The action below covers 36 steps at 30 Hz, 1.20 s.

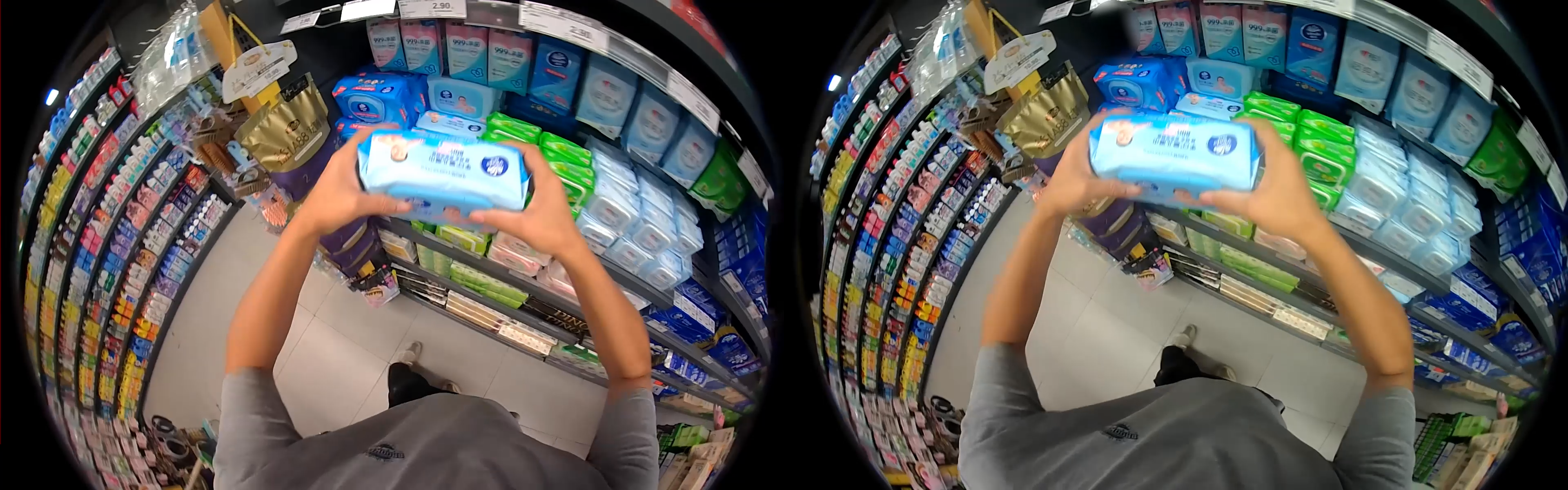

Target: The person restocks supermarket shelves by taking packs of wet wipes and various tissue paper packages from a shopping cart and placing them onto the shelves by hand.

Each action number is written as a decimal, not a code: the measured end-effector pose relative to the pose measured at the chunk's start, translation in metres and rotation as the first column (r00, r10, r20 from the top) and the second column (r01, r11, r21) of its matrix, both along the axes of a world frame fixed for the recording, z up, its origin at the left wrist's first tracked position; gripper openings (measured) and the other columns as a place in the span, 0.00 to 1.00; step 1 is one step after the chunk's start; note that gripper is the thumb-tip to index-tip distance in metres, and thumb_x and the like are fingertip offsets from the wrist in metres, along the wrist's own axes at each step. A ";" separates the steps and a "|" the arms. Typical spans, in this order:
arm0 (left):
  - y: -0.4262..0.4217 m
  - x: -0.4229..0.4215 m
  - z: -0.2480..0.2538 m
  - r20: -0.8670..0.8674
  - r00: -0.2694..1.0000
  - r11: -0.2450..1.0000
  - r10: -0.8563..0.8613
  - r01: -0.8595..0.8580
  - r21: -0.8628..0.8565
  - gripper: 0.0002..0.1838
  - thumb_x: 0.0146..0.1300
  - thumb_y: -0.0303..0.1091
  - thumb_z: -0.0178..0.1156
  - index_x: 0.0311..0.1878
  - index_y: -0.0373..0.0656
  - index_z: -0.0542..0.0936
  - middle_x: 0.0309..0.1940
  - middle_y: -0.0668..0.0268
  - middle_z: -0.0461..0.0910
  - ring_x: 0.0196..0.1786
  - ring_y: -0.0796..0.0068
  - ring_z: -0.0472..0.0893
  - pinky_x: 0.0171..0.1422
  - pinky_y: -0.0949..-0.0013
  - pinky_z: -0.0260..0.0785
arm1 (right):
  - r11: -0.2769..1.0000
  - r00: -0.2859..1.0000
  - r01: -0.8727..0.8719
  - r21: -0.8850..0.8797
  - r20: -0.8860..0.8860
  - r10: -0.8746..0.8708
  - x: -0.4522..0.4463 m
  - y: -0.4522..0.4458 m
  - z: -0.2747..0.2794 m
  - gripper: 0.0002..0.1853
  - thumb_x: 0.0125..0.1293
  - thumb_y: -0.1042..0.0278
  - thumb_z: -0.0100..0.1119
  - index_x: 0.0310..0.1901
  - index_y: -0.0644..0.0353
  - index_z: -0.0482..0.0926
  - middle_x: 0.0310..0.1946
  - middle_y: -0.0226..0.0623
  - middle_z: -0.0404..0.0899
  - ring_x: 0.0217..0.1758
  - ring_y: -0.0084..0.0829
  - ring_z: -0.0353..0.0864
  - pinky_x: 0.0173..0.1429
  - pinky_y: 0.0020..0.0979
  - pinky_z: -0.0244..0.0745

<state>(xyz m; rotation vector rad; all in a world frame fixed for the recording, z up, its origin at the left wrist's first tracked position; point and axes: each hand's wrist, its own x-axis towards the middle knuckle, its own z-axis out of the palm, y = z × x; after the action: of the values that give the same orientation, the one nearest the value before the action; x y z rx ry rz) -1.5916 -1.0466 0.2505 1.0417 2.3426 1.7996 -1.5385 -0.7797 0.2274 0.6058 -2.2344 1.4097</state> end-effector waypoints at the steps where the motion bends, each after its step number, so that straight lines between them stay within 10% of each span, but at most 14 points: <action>1: 0.001 -0.028 0.002 -0.051 0.999 1.000 -0.012 0.012 -0.003 0.49 0.32 0.27 0.78 0.63 0.41 0.65 0.54 0.61 0.74 0.57 0.70 0.72 0.64 0.66 0.63 | 0.997 0.997 0.072 0.027 -0.013 -0.072 -0.013 -0.005 0.006 0.42 0.37 0.68 0.77 0.57 0.65 0.67 0.46 0.46 0.77 0.50 0.36 0.78 0.55 0.32 0.74; 9: 0.040 -0.210 0.026 -0.377 0.883 0.944 -0.281 0.183 -0.276 0.42 0.35 0.28 0.76 0.60 0.41 0.71 0.50 0.62 0.76 0.56 0.68 0.73 0.62 0.69 0.65 | 0.888 0.896 0.444 0.120 -0.040 -0.442 -0.109 -0.018 0.044 0.41 0.39 0.68 0.76 0.59 0.61 0.68 0.47 0.44 0.78 0.51 0.36 0.78 0.57 0.34 0.72; 21: 0.031 -0.294 0.018 -0.577 0.721 0.725 -0.384 -0.152 -0.672 0.46 0.34 0.42 0.74 0.61 0.35 0.70 0.52 0.48 0.77 0.55 0.54 0.77 0.61 0.63 0.68 | 0.809 0.838 0.536 0.241 -0.038 -0.544 -0.192 -0.035 0.002 0.44 0.40 0.59 0.77 0.61 0.59 0.68 0.46 0.48 0.80 0.50 0.40 0.80 0.54 0.37 0.75; 36: 0.051 -0.285 -0.024 -0.753 0.571 0.701 -0.326 -0.389 -0.598 0.33 0.43 0.45 0.72 0.55 0.45 0.77 0.47 0.54 0.80 0.50 0.55 0.79 0.55 0.58 0.71 | 0.607 0.768 0.580 0.544 -0.115 -0.631 -0.220 0.004 -0.031 0.38 0.43 0.53 0.74 0.57 0.59 0.74 0.52 0.53 0.77 0.54 0.48 0.78 0.60 0.38 0.71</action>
<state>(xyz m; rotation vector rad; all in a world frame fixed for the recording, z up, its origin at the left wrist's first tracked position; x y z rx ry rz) -1.8761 -0.9953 0.2269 1.8994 3.0529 0.0582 -1.7582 -0.7757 0.1962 -0.1020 -2.5663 0.4348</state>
